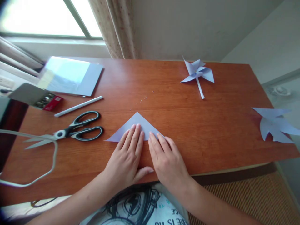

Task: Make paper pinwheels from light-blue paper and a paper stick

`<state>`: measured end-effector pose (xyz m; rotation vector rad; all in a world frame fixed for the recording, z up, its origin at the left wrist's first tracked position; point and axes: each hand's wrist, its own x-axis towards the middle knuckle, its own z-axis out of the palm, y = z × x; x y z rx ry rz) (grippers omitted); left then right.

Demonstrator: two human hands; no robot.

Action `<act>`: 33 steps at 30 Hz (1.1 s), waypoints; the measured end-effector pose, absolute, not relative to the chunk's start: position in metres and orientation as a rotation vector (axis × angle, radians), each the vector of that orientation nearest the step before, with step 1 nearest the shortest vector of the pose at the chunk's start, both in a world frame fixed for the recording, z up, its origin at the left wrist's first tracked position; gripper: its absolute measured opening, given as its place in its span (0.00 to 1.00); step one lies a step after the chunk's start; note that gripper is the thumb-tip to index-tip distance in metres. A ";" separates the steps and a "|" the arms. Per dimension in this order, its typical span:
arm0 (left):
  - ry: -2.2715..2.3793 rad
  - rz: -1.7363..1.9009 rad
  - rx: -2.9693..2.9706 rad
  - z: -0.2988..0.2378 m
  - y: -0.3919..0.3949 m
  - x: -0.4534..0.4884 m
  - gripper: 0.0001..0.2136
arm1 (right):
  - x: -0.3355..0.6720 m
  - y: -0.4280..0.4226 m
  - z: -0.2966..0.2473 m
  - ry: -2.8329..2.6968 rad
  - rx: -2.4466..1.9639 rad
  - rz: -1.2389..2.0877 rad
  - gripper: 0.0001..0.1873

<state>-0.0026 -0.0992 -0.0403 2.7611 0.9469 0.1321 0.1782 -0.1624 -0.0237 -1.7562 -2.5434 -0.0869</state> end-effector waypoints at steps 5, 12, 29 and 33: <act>0.937 0.134 2.752 -0.040 -0.100 -0.002 0.52 | 0.177 -0.164 -0.025 -2.579 -1.798 -0.147 0.24; 0.775 0.110 2.732 -0.040 -0.088 -0.016 0.54 | 0.176 -0.163 -0.022 -2.589 -1.803 -0.159 0.25; 0.952 -0.049 3.002 -0.012 -0.095 -0.112 0.47 | 0.176 -0.159 -0.020 -2.536 -1.770 -0.127 0.24; 1.021 -0.053 3.019 -0.010 -0.100 -0.111 0.47 | 0.178 -0.157 -0.021 -2.505 -1.767 -0.089 0.24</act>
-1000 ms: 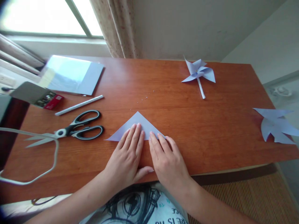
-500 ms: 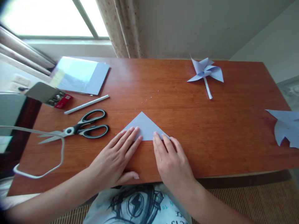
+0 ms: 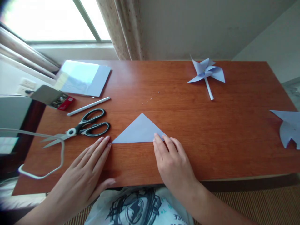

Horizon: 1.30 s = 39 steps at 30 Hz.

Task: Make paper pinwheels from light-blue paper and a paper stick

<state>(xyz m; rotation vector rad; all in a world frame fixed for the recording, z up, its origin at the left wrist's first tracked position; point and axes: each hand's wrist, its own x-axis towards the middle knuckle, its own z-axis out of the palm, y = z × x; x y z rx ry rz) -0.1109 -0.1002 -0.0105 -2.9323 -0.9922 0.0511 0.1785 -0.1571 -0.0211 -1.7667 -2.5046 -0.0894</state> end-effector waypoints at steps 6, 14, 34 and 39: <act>-1.180 0.004 -2.875 -0.012 -0.109 -0.115 0.43 | 0.180 -0.156 -0.024 -2.413 -1.754 0.010 0.23; -1.167 -0.336 -3.013 -0.007 -0.109 -0.087 0.22 | 0.195 -0.123 -0.023 -2.043 -1.813 0.175 0.12; -1.103 -0.432 -3.125 -0.022 -0.111 -0.044 0.19 | 0.197 -0.088 -0.031 -1.887 -1.843 0.420 0.11; -1.110 -0.418 -3.135 -0.023 -0.113 -0.044 0.20 | 0.198 -0.088 -0.031 -1.860 -1.832 0.467 0.11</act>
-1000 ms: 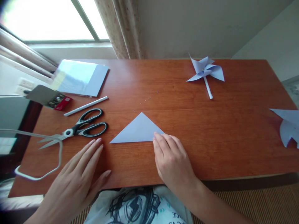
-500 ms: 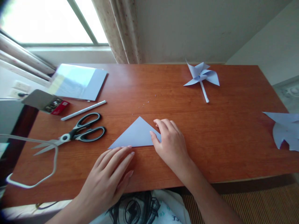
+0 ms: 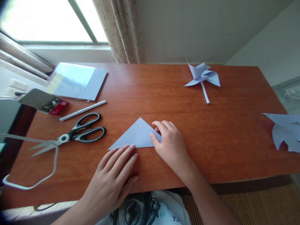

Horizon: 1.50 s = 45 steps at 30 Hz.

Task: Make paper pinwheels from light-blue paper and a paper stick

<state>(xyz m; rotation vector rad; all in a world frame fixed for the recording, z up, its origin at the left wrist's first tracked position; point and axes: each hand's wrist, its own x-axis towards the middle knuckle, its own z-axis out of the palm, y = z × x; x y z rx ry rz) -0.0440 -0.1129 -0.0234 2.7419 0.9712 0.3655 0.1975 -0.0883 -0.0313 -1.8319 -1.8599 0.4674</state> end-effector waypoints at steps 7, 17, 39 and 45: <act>0.959 0.358 2.671 -0.022 -0.114 -0.046 0.22 | 0.198 -0.088 -0.024 -1.746 -1.836 0.611 0.09; 0.914 0.405 2.614 -0.024 -0.112 -0.046 0.21 | 0.199 -0.090 -0.020 -1.681 -1.786 0.711 0.08; 1.075 0.679 1.173 0.003 -0.071 -0.041 0.20 | 0.139 -0.150 -0.003 -1.919 -1.468 0.379 0.09; 1.173 0.637 1.095 0.002 -0.073 -0.044 0.15 | 0.129 -0.157 -0.010 -1.976 -1.427 0.495 0.09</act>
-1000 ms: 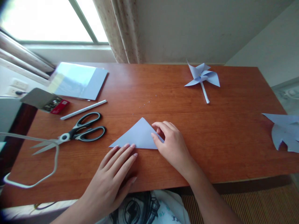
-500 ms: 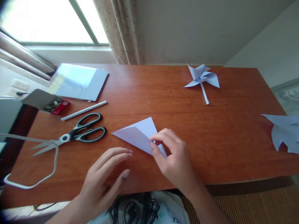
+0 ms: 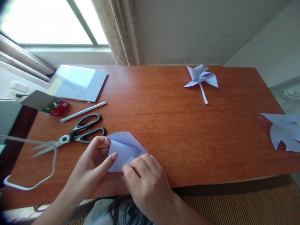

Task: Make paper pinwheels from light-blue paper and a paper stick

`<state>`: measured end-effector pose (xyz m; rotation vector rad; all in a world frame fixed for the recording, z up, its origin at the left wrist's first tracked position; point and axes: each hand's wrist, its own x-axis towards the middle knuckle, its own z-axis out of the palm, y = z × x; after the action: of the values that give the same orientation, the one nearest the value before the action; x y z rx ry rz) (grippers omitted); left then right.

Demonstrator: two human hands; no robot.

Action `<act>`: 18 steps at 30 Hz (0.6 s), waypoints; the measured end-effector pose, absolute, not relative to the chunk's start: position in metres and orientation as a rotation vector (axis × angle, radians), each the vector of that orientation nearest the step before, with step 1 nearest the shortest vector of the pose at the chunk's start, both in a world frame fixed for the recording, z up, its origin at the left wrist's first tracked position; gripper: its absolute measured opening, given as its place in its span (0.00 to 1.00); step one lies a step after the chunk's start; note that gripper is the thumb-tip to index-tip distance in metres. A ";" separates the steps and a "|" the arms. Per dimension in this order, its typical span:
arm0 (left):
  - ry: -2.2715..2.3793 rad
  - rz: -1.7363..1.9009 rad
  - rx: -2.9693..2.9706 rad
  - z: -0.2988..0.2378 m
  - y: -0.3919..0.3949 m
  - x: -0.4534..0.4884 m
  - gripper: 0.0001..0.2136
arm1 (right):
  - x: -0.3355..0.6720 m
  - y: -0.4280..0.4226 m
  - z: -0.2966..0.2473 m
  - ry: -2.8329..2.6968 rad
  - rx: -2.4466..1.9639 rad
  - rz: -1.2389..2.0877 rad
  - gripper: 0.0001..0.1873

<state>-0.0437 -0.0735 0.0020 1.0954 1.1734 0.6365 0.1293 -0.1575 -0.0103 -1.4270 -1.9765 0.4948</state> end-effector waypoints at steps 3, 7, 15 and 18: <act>1.168 0.613 1.110 -0.001 -0.073 -0.046 0.11 | 0.133 -0.156 -0.006 -1.819 -1.397 0.766 0.12; 1.134 0.587 1.122 -0.002 -0.071 -0.049 0.09 | 0.147 -0.150 -0.003 -1.633 -1.371 0.788 0.11; 1.071 0.501 1.192 0.001 -0.071 -0.048 0.07 | 0.174 -0.141 -0.006 -1.548 -1.594 0.632 0.03; 1.073 0.467 1.272 0.001 -0.066 -0.051 0.08 | 0.179 -0.139 -0.010 -1.621 -1.614 0.564 0.04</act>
<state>-0.0507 -0.0664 0.0010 1.2724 1.0725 0.4668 0.1794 -0.1389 -0.0097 -1.6136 -1.6212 0.5641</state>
